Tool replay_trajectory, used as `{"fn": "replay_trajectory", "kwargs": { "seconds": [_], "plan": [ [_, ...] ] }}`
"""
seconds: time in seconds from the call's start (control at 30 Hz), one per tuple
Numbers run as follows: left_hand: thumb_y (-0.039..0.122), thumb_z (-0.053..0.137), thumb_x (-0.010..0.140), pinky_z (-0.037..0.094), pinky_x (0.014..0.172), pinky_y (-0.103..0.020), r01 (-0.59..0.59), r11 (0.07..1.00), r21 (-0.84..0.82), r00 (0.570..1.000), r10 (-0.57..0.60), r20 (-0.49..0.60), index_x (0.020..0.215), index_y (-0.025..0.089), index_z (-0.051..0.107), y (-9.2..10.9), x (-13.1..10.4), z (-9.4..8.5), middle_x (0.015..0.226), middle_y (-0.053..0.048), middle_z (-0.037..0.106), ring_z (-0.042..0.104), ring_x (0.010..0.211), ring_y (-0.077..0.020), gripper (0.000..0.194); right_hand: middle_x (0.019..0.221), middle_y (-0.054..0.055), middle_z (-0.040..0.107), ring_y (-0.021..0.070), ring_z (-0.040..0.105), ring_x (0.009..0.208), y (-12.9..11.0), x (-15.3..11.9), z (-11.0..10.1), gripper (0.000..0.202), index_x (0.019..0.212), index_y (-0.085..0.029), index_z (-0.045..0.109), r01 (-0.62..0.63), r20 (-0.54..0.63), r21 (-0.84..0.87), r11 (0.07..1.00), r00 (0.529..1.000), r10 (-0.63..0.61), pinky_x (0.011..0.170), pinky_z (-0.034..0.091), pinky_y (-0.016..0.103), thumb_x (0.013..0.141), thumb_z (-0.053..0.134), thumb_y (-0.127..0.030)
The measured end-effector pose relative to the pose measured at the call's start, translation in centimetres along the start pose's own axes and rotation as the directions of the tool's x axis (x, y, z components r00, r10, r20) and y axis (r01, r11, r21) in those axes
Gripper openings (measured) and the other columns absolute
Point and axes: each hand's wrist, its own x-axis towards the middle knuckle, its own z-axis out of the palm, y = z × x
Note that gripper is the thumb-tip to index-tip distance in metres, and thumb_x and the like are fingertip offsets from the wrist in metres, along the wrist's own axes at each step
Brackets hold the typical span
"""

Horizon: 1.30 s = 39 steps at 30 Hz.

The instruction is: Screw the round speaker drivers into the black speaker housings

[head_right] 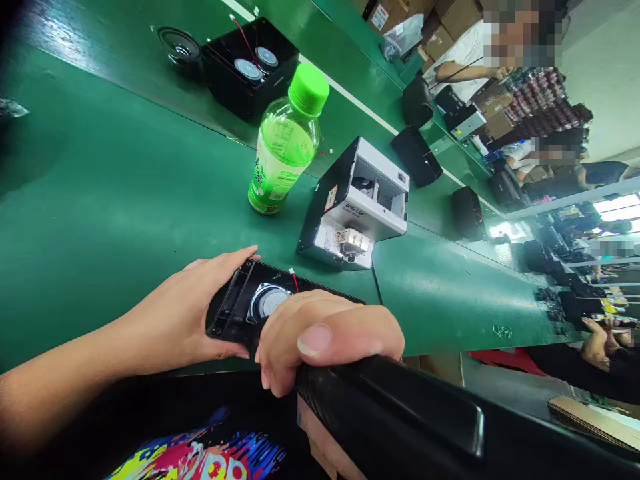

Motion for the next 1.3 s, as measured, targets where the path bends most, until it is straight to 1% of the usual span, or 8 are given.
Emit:
{"fn": "replay_trajectory", "kwargs": {
  "seconds": [0.2,0.33,0.6,0.7,0.77,0.93,1.1,1.3],
  "plan": [
    [0.079,0.119,0.078,0.060,0.147,-0.063,0.013,1.000,-0.006,1.000,-0.013,0.005,0.204,0.028,0.033,0.3,-0.1,-0.2,0.199,-0.023,0.063,0.071,0.175,-0.0498,0.161,0.070,-0.006,0.067,0.0186,0.072,0.058,0.3,-0.3,0.0,0.035,0.141,-0.040,0.091,0.016,-0.044,0.005,1.000,0.999,-0.016,0.067,0.072,0.037,0.137,0.060,-0.055],
    [0.075,0.120,0.078,0.059,0.147,-0.061,0.010,1.000,-0.028,1.000,-0.010,0.003,0.204,0.032,0.033,0.3,-0.1,-0.4,0.195,-0.020,0.067,0.072,0.174,-0.0488,0.160,0.078,-0.003,0.076,0.0199,0.076,0.067,0.4,-0.4,0.0,0.025,0.142,-0.041,0.091,-0.061,0.101,-0.010,0.998,0.993,0.061,0.074,0.075,0.039,0.135,0.067,-0.045],
    [0.061,0.118,0.081,0.059,0.147,-0.061,-0.002,0.996,-0.084,1.000,0.002,-0.008,0.202,0.032,0.038,0.0,0.0,-0.1,0.193,-0.018,0.069,0.070,0.176,-0.0465,0.148,0.081,-0.007,0.071,0.0125,0.066,0.062,4.4,-1.1,1.7,0.020,0.144,-0.033,0.087,0.126,0.096,0.194,0.973,0.985,-0.146,0.068,0.063,0.029,0.124,0.082,-0.036],
    [0.058,0.120,0.079,0.060,0.146,-0.062,0.000,0.996,-0.092,1.000,0.000,0.000,0.204,0.035,0.033,-0.1,0.1,0.0,0.192,-0.018,0.068,0.071,0.175,-0.0469,0.154,0.078,-0.008,0.068,0.0123,0.063,0.059,5.7,-1.5,1.9,0.030,0.149,-0.036,0.086,0.181,0.056,0.223,0.958,0.979,-0.198,0.064,0.060,0.029,0.122,0.087,-0.048],
    [0.056,0.120,0.079,0.062,0.144,-0.064,0.006,0.997,-0.080,1.000,-0.006,0.012,0.206,0.036,0.027,0.0,0.2,0.0,0.190,-0.019,0.069,0.074,0.171,-0.0473,0.158,0.075,-0.009,0.068,0.0140,0.063,0.056,6.8,-1.9,1.4,0.040,0.145,-0.038,0.085,0.155,0.074,0.236,0.959,0.981,-0.177,0.063,0.060,0.030,0.119,0.089,-0.068],
    [0.049,0.122,0.077,0.064,0.143,-0.065,-0.015,1.000,0.009,0.996,0.014,0.085,0.209,0.039,0.008,0.8,0.6,-1.1,0.190,-0.021,0.067,0.073,0.173,-0.0466,0.174,0.061,-0.007,0.064,0.0202,0.064,0.049,9.0,-2.9,0.2,0.089,0.104,-0.033,0.081,-0.036,0.102,0.151,0.988,0.995,0.021,0.056,0.059,0.038,0.086,0.083,-0.120],
    [0.050,0.126,0.067,0.047,0.155,-0.077,-0.067,0.986,0.150,0.984,0.041,0.171,0.201,0.032,0.040,2.3,1.7,-2.4,0.210,-0.027,0.040,0.042,0.195,-0.0596,0.160,0.064,-0.003,0.071,0.0215,0.064,0.050,8.7,-3.1,2.0,0.105,0.108,-0.031,0.081,0.084,-0.204,0.209,0.974,0.978,-0.041,0.056,0.059,0.039,0.081,0.066,-0.132],
    [0.047,0.109,0.079,0.058,0.142,-0.073,-0.102,0.970,0.219,0.974,0.053,0.219,0.178,0.026,0.065,4.4,3.2,-1.6,0.174,-0.019,0.074,0.071,0.162,-0.0470,0.111,0.070,-0.002,0.077,0.0213,0.067,0.053,5.3,-1.0,3.1,0.082,0.124,-0.029,0.085,0.148,-0.172,0.225,0.963,0.979,-0.110,0.059,0.062,0.037,0.096,0.090,-0.105]
  ]
}}
